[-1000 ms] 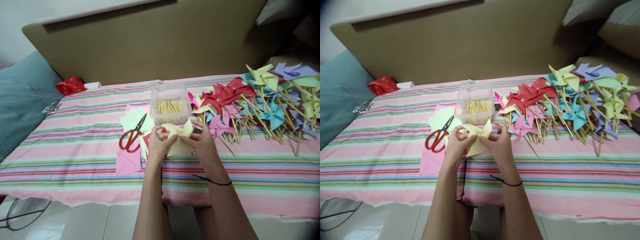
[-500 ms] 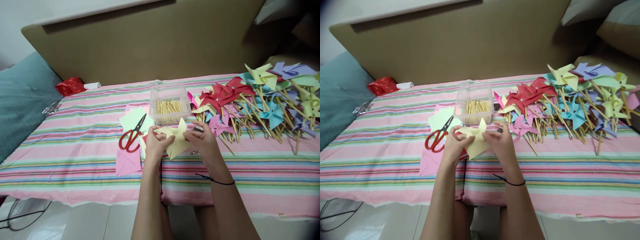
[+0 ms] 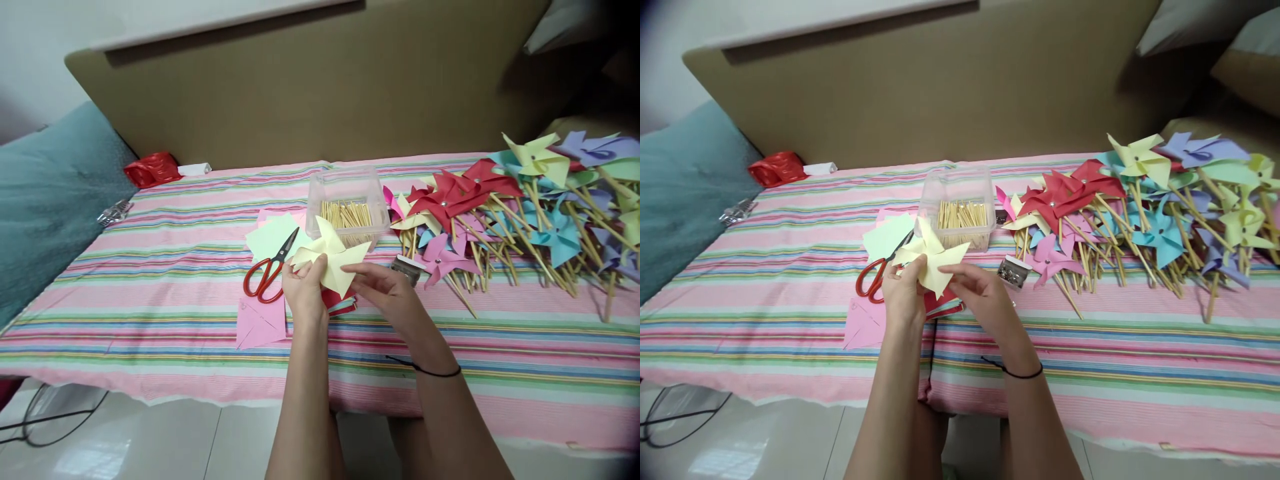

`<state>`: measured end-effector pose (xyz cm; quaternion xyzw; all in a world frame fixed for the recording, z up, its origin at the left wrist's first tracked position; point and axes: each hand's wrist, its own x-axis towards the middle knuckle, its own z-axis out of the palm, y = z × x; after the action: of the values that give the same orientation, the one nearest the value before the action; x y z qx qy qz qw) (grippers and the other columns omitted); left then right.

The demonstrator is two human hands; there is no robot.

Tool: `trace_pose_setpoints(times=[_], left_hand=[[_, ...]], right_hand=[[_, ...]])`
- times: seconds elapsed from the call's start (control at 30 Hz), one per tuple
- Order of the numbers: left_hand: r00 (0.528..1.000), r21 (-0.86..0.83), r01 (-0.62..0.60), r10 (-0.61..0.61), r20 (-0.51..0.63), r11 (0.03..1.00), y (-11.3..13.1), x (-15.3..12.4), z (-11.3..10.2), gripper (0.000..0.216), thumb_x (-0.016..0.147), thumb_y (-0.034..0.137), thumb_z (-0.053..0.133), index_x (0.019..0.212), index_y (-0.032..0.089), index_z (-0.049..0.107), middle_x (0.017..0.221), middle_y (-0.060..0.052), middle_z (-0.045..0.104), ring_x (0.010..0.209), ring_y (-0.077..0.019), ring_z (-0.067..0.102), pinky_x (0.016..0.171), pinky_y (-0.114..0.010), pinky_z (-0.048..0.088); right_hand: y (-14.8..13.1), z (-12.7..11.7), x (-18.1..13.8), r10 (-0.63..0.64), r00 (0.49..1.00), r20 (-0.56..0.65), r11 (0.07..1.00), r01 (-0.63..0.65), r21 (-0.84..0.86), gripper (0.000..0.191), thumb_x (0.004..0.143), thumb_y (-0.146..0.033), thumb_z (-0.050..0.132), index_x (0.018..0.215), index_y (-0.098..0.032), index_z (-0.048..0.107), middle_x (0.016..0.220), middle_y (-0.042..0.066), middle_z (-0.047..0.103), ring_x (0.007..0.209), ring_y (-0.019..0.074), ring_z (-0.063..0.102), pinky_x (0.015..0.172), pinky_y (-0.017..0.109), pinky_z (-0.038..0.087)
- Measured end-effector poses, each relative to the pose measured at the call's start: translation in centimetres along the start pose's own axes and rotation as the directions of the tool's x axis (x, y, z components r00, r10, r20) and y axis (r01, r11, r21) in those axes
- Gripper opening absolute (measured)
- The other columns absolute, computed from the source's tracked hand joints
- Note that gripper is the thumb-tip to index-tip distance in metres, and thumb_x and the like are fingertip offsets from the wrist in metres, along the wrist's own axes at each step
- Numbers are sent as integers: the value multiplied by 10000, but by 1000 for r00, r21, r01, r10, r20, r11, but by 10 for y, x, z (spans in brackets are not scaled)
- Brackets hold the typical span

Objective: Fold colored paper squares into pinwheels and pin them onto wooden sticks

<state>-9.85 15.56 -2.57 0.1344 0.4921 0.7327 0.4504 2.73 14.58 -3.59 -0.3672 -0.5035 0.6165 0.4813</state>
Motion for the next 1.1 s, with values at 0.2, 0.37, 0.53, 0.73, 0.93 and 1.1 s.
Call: trace_pose_setpoints(times=[0.2, 0.37, 0.53, 0.73, 0.93, 1.1], left_hand=[[998, 46, -17, 14, 57, 999, -5, -7, 3, 561, 592, 188, 805, 990, 208, 411, 689, 4, 684, 560, -137, 638, 577, -255, 504], [994, 114, -37, 25, 103, 993, -3, -12, 6, 574, 607, 180, 790, 1026, 205, 400, 705, -13, 702, 594, -156, 660, 593, -267, 512], [991, 188, -57, 32, 131, 980, -2, -18, 7, 599, 610, 207, 796, 1049, 207, 388, 648, 24, 682, 561, -141, 644, 594, -248, 495], [987, 190, -35, 4, 161, 981, -3, -22, 10, 607, 609, 221, 798, 1055, 205, 388, 615, 45, 659, 542, -128, 622, 575, -236, 484], [980, 176, -17, -18, 198, 984, -4, -22, 11, 589, 611, 228, 804, 1027, 208, 387, 650, 20, 690, 561, -134, 634, 588, -242, 485], [974, 204, -24, -23, 227, 979, -3, -23, 11, 557, 618, 222, 802, 983, 218, 381, 638, 23, 698, 550, -138, 639, 586, -240, 480]], right_hand=[[3, 11, 3, -9, 977, -214, 1000, 9, 2, 162, 705, -354, 770, 785, -214, 757, 790, 23, 743, 753, 175, 672, 699, 305, 552], [5, 16, 4, 18, 948, -318, 994, 18, 108, 215, 704, -416, 772, 781, -215, 757, 779, 17, 735, 743, 178, 672, 748, 349, 567], [5, 23, 4, 24, 852, -523, 990, 53, 131, 216, 620, -349, 831, 752, -200, 746, 690, -2, 686, 673, 160, 635, 643, 306, 559], [4, 25, 4, -9, 804, -595, 987, 101, 122, 189, 607, -287, 836, 725, -188, 726, 597, -32, 618, 548, 104, 546, 527, 240, 497], [4, 24, 4, -25, 804, -594, 992, 93, 84, 176, 611, -284, 816, 705, -174, 716, 571, -30, 619, 515, 101, 526, 508, 245, 472], [4, 23, 6, -5, 771, -636, 989, 100, 113, 171, 582, -257, 822, 678, -167, 711, 600, -17, 649, 547, 102, 555, 543, 242, 486]])
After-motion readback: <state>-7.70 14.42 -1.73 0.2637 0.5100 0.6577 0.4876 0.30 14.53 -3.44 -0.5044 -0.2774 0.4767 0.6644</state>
